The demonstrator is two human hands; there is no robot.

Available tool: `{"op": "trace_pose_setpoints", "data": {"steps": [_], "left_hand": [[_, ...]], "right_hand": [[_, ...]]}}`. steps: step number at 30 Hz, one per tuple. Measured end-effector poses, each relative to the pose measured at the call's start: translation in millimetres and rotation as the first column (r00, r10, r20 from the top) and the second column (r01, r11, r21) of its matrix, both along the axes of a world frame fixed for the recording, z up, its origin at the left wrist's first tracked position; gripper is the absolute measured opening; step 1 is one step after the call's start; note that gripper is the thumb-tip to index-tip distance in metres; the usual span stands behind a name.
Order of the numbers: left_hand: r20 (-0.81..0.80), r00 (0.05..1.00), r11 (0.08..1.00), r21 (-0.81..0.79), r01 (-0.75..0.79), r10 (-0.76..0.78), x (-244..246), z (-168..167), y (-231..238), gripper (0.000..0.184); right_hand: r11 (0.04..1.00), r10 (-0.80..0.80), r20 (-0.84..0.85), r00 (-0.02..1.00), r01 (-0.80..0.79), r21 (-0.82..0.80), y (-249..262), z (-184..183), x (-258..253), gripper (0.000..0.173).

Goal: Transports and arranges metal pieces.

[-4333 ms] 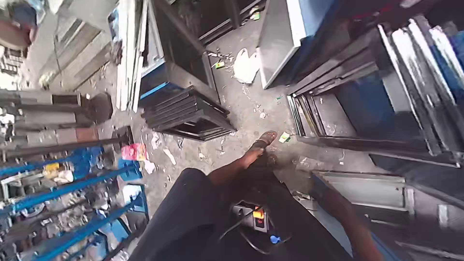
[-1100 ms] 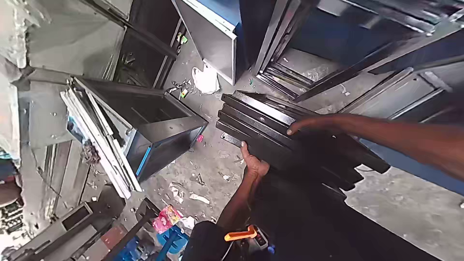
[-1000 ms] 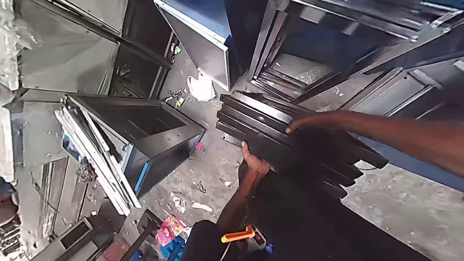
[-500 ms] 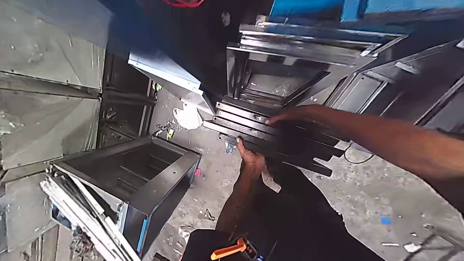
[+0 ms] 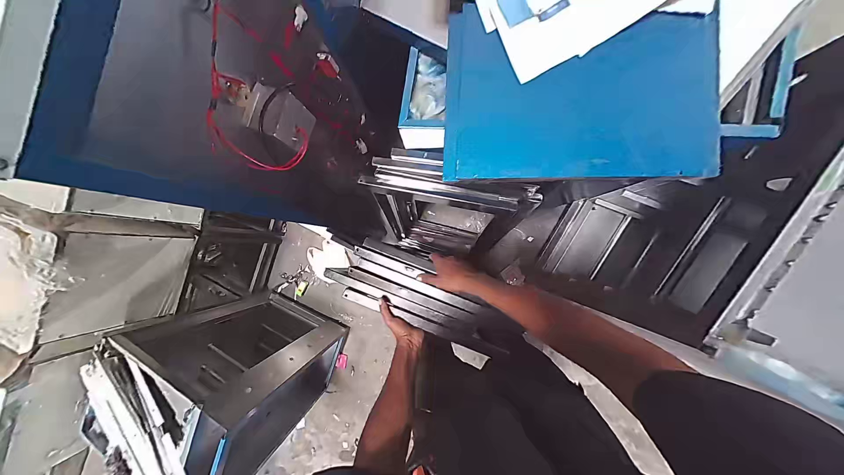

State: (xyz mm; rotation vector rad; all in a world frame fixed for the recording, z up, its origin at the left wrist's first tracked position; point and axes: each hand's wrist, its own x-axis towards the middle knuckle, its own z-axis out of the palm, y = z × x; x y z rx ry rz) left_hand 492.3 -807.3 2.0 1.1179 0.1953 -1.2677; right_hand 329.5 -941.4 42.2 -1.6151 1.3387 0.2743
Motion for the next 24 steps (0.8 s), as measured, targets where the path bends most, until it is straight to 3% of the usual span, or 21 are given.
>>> {"op": "trace_pose_setpoints", "data": {"steps": [3, 10, 14, 17, 21, 22, 24], "left_hand": [[-0.01, 1.0, 0.999, -0.037, -0.015, 0.015, -4.5, 1.2, 1.4, 0.071], [-0.028, 0.999, 0.999, -0.025, 0.031, -0.032, -30.8, 11.8, -33.6, 0.068], [-0.064, 0.998, 0.998, -0.06, 0.025, -0.029, -49.6, 16.8, -71.9, 0.069], [-0.004, 1.0, 1.0, -0.021, 0.003, -0.003, -64.5, 12.3, -104.3, 0.069], [0.065, 0.995, 0.996, 0.033, -0.08, 0.078, -63.3, 13.5, -136.5, 0.071], [0.081, 0.992, 0.993, 0.06, -0.104, 0.099, -61.6, 11.7, -138.2, 0.074], [0.16, 0.983, 0.985, 0.13, -0.114, 0.093, -62.2, 9.3, -142.2, 0.079]], "right_hand": [[0.999, 0.026, 0.025, 0.999, -0.025, -0.037, 10.6, 2.7, -8.2, 0.084], [1.0, -0.003, 0.073, 0.997, 0.004, -0.013, -41.3, -2.1, -25.3, 0.079], [0.995, 0.003, 0.038, 0.999, 0.001, -0.1, -91.1, -0.6, -33.4, 0.075], [0.97, -0.005, 0.075, 0.997, 0.024, -0.244, -104.9, 13.9, -33.3, 0.073], [0.904, 0.126, 0.35, 0.928, 0.038, -0.427, -39.8, 72.4, -40.6, 0.067], [0.873, 0.162, 0.364, 0.917, 0.039, -0.487, -15.2, 74.9, -48.6, 0.066], [0.811, 0.234, 0.225, 0.946, -0.062, -0.582, 20.8, 63.1, -66.8, 0.076]]}}
